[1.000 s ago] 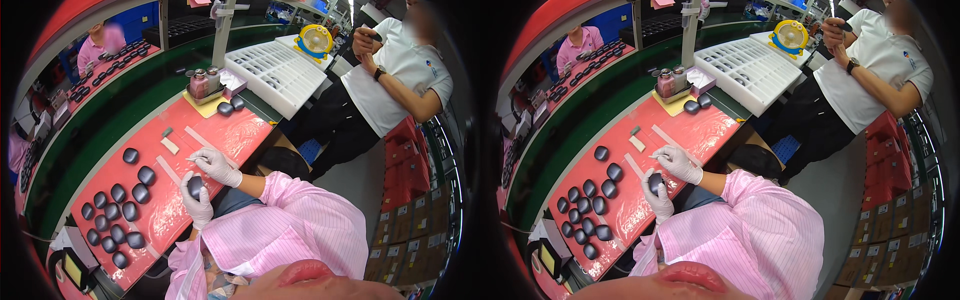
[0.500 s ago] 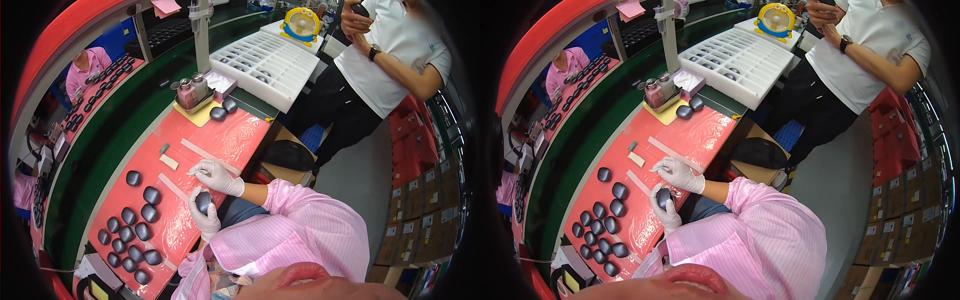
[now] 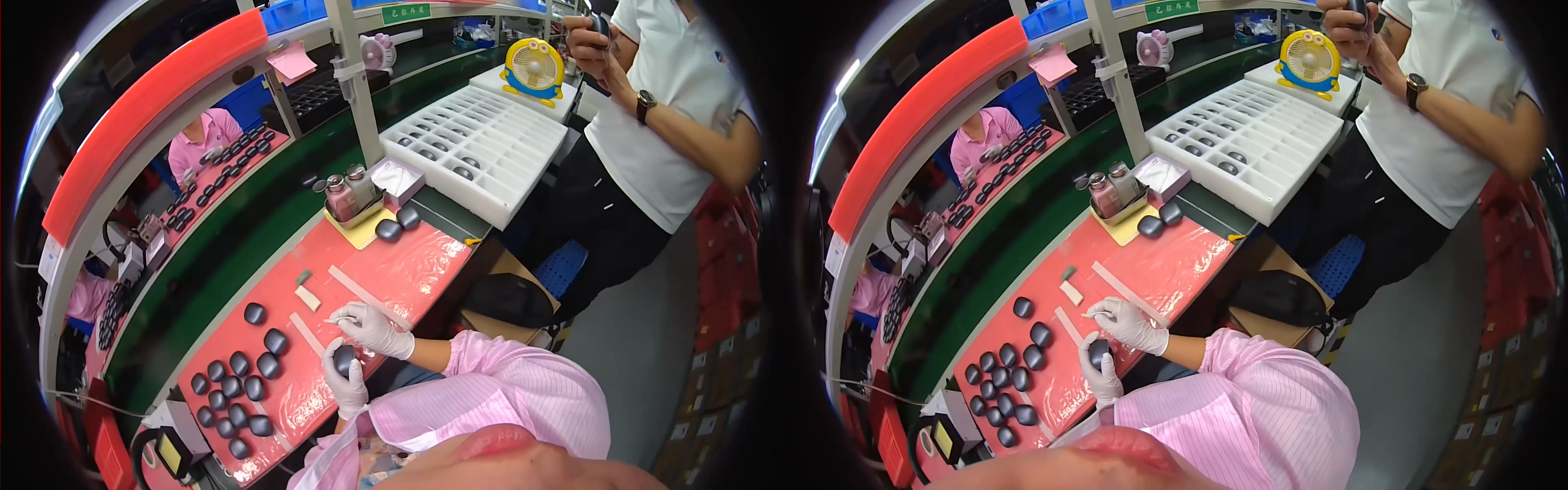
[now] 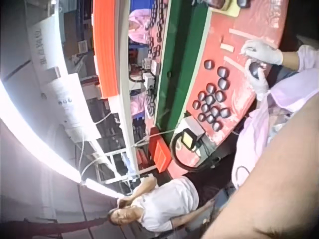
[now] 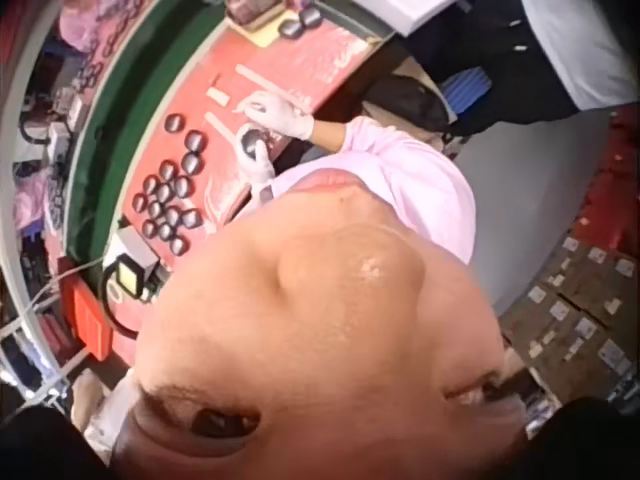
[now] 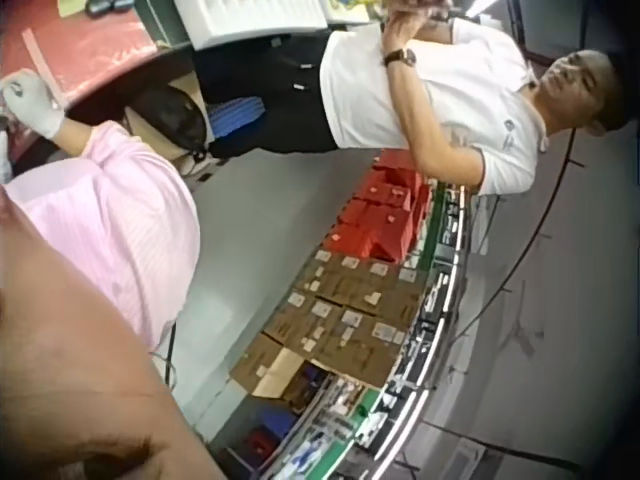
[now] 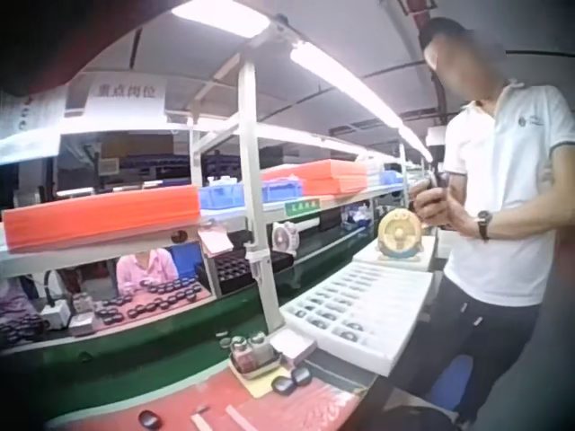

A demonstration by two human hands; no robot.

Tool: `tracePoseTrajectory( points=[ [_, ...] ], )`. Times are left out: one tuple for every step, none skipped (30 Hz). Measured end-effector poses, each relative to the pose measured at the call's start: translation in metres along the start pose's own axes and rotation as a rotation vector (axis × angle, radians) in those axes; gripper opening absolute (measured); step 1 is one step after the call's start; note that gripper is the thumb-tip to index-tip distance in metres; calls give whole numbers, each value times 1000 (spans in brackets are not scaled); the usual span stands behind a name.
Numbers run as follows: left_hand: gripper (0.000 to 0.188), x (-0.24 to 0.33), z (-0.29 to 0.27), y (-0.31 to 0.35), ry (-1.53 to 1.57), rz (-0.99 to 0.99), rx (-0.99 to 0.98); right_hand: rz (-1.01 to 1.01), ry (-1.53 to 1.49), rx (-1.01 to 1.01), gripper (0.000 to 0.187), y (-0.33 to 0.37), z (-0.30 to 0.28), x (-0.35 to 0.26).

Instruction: Inspecting and cleaning earbud charging cases at a factory station.

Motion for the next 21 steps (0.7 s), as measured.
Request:
tracePoseTrajectory(
  points=[
    [52, 2, -1, 0, -113, 72, 5, -75, -16, 6, 16, 3, 0, -4],
    [52, 1, -2, 4, -109, 21, 7, -39, -81, 2, 16, 6, 1, -5],
    [52, 0, -2, 3, -129, -12, -23, -14, -181, 37, 16, 8, 0, -6],
    [53, 2, -2, 4, -147, 15, -19, 114, -295, -17, 18, 8, 1, -5],
    [53, 3, 0, 1, -149, 24, -50, 92, -251, 11, 18, 7, -2, -9],
    [53, 3, 0, 1, -101, 10, -55, 81, -220, 8, 18, 6, -3, -11],
    [54, 2, -1, 0, -46, -7, -42, 109, -200, -35, 18, 5, -3, -12],
    [53, 1, -1, 0, 16, -35, -45, 115, -198, -44, 17, 5, -3, -12],
    [53, 2, -2, 0, 35, -18, -35, 101, -171, -62, 17, 4, -2, -12],
    [52, 2, -3, 0, 2, -19, -37, 64, -59, -18, 17, 4, -4, -11],
    [52, 2, -6, 0, -34, -4, -12, 17, 45, -17, 17, 4, -3, -10],
    [52, 4, -7, 0, -44, 3, -36, 54, 11, 4, 18, 6, -2, -5],
    [53, 8, -10, 1, -99, 68, -19, 81, -41, -19, 18, 6, 1, 0],
    [50, 10, -11, 1, -1, 25, -33, 121, -1, -1, 18, 7, 3, 6],
    [47, 15, -14, 0, 50, 43, -36, 153, 25, 4, 17, 7, 3, 10],
    [46, 15, -18, 0, 258, -92, -36, 155, -25, 3, 19, 7, 5, 13],
    [44, 18, -22, 1, 442, -217, -57, 168, -90, -5, 22, 6, 6, 14],
    [45, 24, -32, 6, 647, -306, -81, 180, -69, -1, 22, 4, 7, 14],
    [46, 32, -41, 14, 841, -378, -119, 162, -68, -21, 23, 3, 9, 11],
    [47, 41, -53, 24, 958, -377, -125, 142, -45, -24, 23, 2, 10, 8],
    [48, 50, -68, 37, 1022, -395, -160, 136, -34, -34, 24, 3, 12, 5]
  ],
)
Point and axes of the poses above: each hand's wrist, its own y-axis away from the middle knuckle, its own z-axis out of the palm, x = y × z, the point moved 4 cm from there along -y, towards the middle knuckle, and after that the axes turned 6 degrees about y, right-handed, at the moved point
